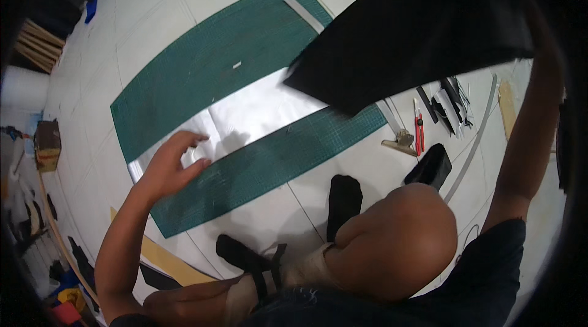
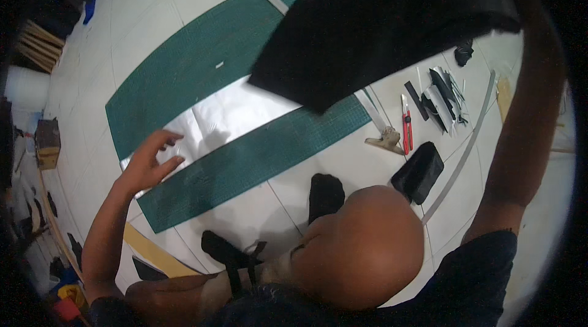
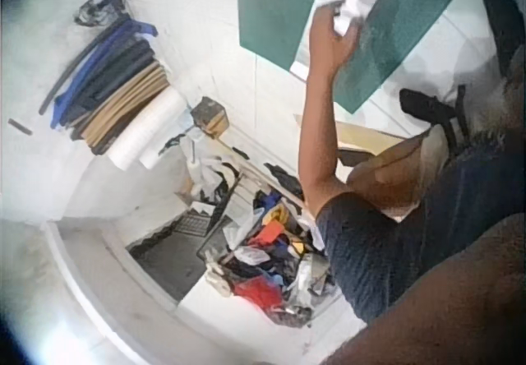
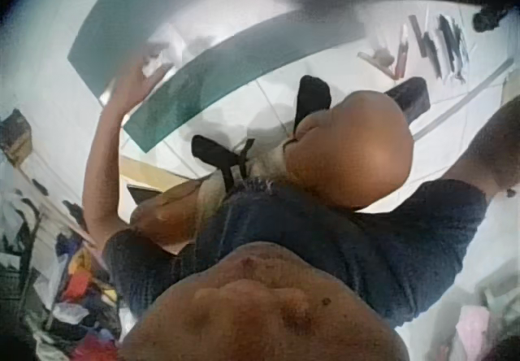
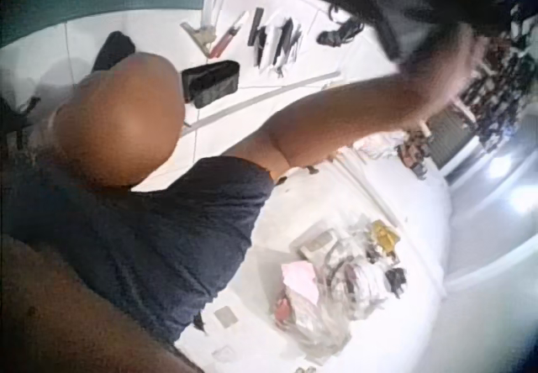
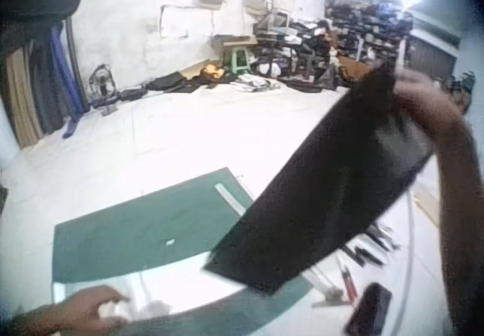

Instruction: The person prepares fabric strips by aligning a silver reflective strip onto a black fabric base, using a metal ruler for alignment on a green cutting mat.

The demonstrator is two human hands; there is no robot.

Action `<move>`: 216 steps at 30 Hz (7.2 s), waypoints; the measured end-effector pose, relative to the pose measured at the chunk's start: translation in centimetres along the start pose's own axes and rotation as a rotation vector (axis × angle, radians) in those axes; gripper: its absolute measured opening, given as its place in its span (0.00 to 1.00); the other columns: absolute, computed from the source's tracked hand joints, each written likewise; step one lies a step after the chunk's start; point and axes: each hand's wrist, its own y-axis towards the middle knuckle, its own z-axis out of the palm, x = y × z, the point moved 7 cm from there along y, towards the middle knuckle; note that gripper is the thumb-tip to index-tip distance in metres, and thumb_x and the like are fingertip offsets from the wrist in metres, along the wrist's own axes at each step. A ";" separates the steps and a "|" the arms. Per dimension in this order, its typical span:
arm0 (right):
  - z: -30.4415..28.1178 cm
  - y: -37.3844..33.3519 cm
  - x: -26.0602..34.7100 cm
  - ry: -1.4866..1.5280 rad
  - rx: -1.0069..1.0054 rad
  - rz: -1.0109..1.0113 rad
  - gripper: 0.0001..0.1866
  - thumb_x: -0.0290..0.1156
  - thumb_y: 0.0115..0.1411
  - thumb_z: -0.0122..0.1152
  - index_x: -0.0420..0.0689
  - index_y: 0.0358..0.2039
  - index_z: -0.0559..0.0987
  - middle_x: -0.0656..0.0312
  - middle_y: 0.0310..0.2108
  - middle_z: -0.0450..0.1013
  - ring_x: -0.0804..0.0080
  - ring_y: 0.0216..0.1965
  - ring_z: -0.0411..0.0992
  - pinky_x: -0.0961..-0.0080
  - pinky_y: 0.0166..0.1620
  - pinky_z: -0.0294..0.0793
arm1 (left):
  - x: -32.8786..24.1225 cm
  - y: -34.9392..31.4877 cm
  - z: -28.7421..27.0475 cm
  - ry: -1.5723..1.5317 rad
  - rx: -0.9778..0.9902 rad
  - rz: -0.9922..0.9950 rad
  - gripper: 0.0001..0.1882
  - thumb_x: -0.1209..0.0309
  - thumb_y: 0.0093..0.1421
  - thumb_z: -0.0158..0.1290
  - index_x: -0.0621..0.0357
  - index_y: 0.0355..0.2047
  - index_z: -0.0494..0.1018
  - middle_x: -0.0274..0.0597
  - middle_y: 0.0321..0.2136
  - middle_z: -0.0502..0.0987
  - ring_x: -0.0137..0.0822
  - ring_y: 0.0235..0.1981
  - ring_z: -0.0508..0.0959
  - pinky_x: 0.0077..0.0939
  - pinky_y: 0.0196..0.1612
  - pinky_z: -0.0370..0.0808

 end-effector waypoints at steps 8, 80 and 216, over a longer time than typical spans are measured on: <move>21.5 -25.1 -22.3 0.497 0.173 1.009 0.16 0.34 0.54 0.61 0.43 0.42 0.77 0.63 0.37 0.75 0.71 0.38 0.75 0.76 0.44 0.76 | 7.7 -3.7 7.3 -0.451 -0.084 -0.248 0.23 0.70 0.56 0.52 0.60 0.53 0.69 0.44 0.47 0.73 0.34 0.43 0.74 0.30 0.48 0.71; 33.6 -28.1 -10.4 0.183 1.082 0.402 0.24 0.45 0.53 0.64 0.33 0.35 0.76 0.43 0.28 0.75 0.53 0.34 0.76 0.62 0.38 0.74 | -11.3 -0.3 22.1 -0.850 -0.075 -0.201 0.42 0.68 0.52 0.66 0.67 0.61 0.53 0.52 0.51 0.68 0.40 0.51 0.71 0.36 0.54 0.68; 22.7 -28.7 -33.0 -0.069 0.371 0.657 0.11 0.34 0.63 0.61 0.42 0.28 0.73 0.72 0.26 0.65 0.83 0.29 0.59 0.83 0.35 0.59 | 30.9 -27.7 16.2 -0.470 -0.628 -0.951 0.40 0.61 0.47 0.69 0.78 0.53 0.65 0.56 0.43 0.75 0.43 0.41 0.77 0.35 0.47 0.74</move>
